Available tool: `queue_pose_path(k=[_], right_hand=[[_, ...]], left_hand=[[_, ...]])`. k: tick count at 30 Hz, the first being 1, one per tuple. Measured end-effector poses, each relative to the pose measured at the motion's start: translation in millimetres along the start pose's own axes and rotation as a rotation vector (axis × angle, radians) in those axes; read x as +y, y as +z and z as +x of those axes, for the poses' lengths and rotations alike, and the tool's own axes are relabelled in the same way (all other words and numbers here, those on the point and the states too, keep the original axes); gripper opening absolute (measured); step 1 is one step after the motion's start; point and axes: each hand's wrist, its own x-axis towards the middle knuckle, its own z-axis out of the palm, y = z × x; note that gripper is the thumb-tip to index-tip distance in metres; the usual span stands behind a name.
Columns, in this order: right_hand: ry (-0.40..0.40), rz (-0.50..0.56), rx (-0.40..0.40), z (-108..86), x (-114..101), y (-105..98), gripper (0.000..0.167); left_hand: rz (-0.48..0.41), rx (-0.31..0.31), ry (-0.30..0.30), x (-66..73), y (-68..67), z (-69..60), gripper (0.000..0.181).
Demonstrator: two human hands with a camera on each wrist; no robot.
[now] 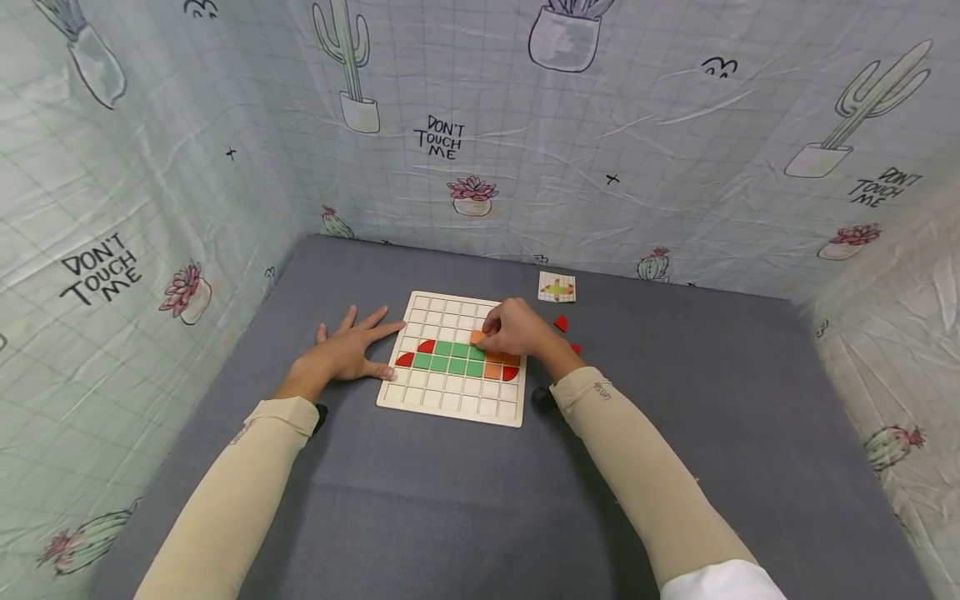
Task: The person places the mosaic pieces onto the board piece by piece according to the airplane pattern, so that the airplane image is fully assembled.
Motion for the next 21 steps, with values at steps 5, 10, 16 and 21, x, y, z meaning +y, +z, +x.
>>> queue_pose_path(k=[5,10,16,21], right_hand=[[-0.002,-0.011,0.010,3.8,-1,4,0.015],[-0.005,-0.009,0.003,6.7,-2,7,0.014],[-0.014,-0.024,-0.003,11.3,-5,10,0.013],[-0.008,-0.044,-0.012,14.5,-8,11,0.014]], left_hand=[[0.001,-0.003,0.001,-1.2,0.6,0.7,0.102],[0.004,-0.002,0.001,-2.3,1.5,1.9,0.102],[0.004,-0.003,0.003,-4.6,3.5,2.9,0.103],[0.007,-0.004,0.006,-6.3,3.5,3.3,0.102]])
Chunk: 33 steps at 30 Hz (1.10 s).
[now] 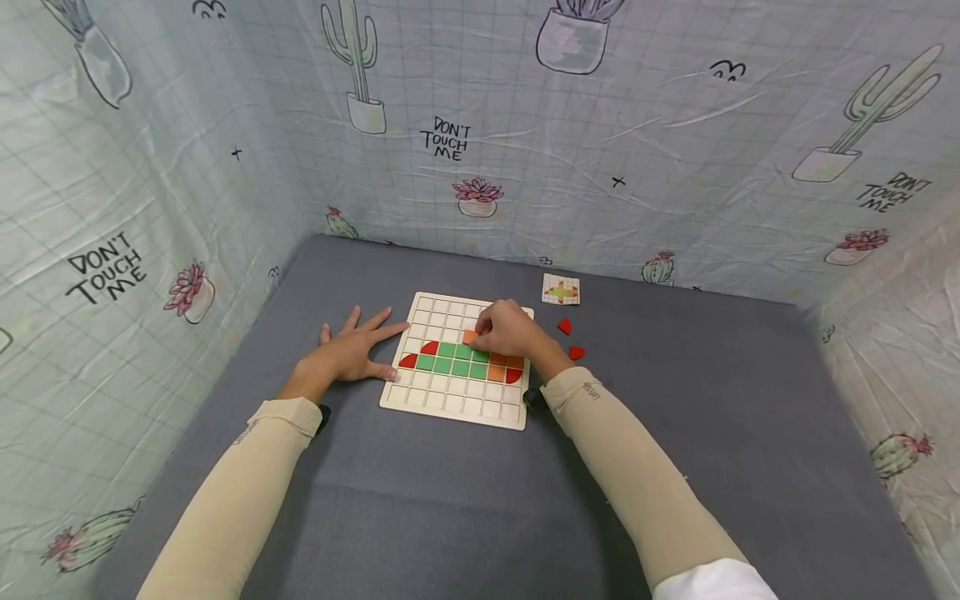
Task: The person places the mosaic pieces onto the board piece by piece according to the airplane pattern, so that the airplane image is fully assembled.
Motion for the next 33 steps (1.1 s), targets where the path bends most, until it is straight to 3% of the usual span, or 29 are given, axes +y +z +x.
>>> queue_pose_path(k=[10,24,33], right_hand=[[0.048,-0.011,-0.036,3.2,-3.7,-2.1,0.016],[0.043,0.015,-0.057,6.0,-2.5,1.0,0.021],[0.040,0.023,-0.028,5.5,-3.3,5.3,0.021]], left_hand=[[-0.030,0.022,0.022,-5.4,2.3,3.3,0.107],[0.001,0.006,0.002,-1.3,1.2,4.1,0.104],[-0.002,0.008,0.006,-3.5,2.7,4.3,0.104]])
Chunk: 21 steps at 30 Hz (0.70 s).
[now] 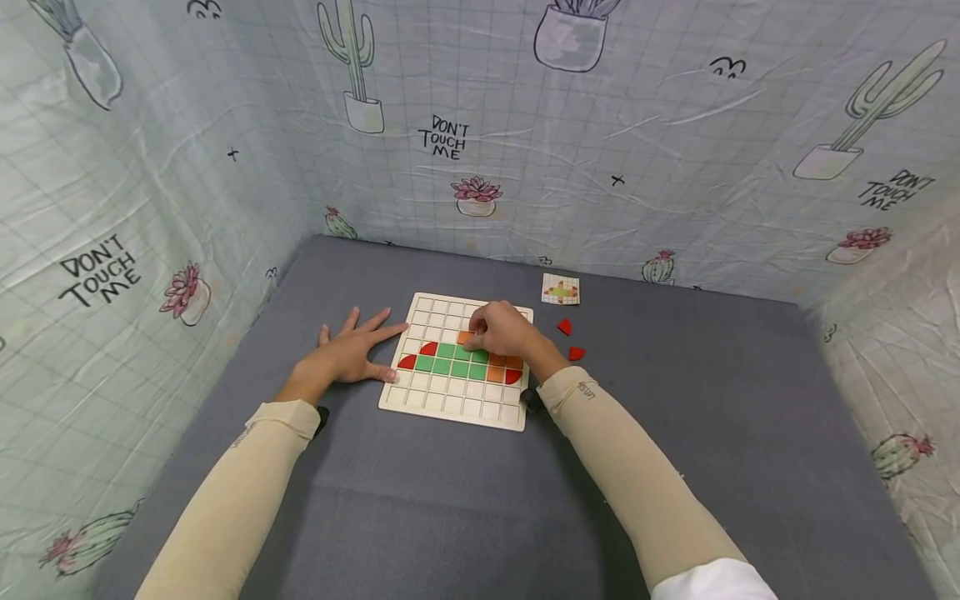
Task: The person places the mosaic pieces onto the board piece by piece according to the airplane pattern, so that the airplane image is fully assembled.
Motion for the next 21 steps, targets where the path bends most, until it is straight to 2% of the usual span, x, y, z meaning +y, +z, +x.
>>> queue_pose_path(k=[15,21], right_hand=[[-0.017,0.041,0.010,-3.9,0.0,-1.0,0.015],[-0.020,0.074,0.062,-9.2,6.4,-8.1,0.012]], left_hand=[[0.005,0.005,0.006,-0.4,1.7,2.0,0.104],[0.005,0.004,0.007,-0.8,0.6,0.9,0.103]])
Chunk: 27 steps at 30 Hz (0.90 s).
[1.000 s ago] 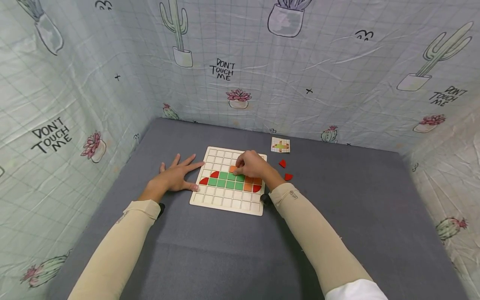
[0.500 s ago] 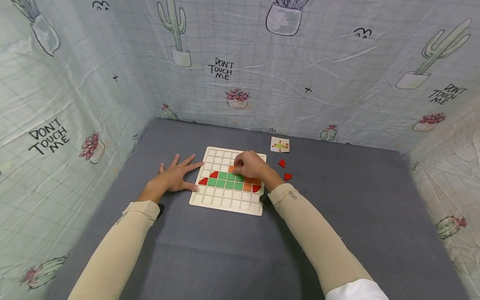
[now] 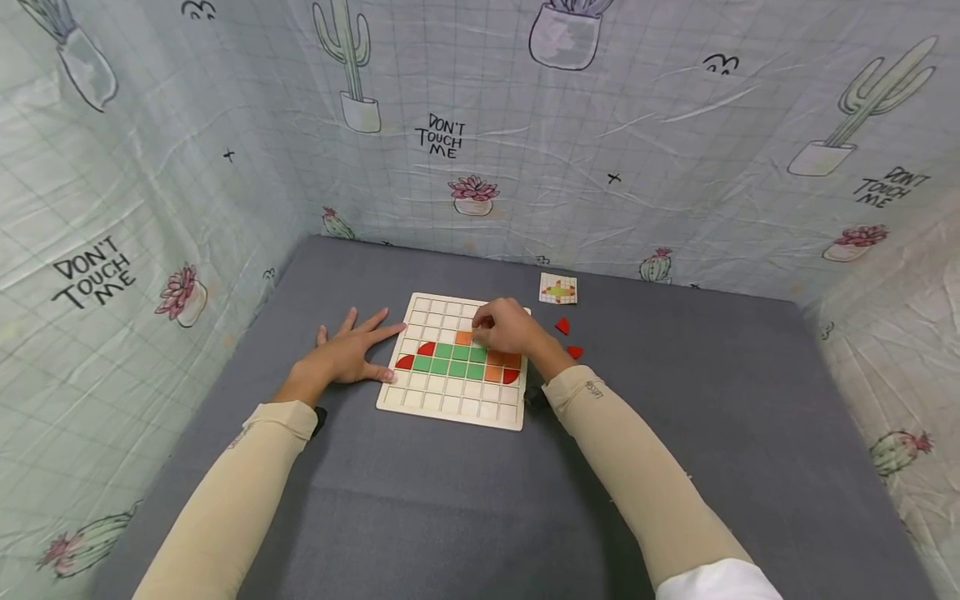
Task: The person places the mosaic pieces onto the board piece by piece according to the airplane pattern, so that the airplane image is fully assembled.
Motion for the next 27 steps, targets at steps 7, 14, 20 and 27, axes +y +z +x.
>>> queue_pose_path(k=[7,14,20,27], right_hand=[[0.053,0.030,0.043,-19.2,19,-23,0.013],[0.071,0.007,0.072,-53.9,47,-49,0.012],[0.080,-0.036,0.050,-90.2,76,-66,0.014],[0.070,-0.039,0.015,-111.6,98,-68,0.026]], left_hand=[[0.007,-0.006,-0.004,-1.8,-0.9,0.7,0.104],[0.008,-0.008,0.010,-1.4,-2.7,2.2,0.103],[0.001,-0.025,0.008,0.0,-2.2,3.3,0.103],[0.006,-0.021,0.012,-1.3,-0.3,3.6,0.103]])
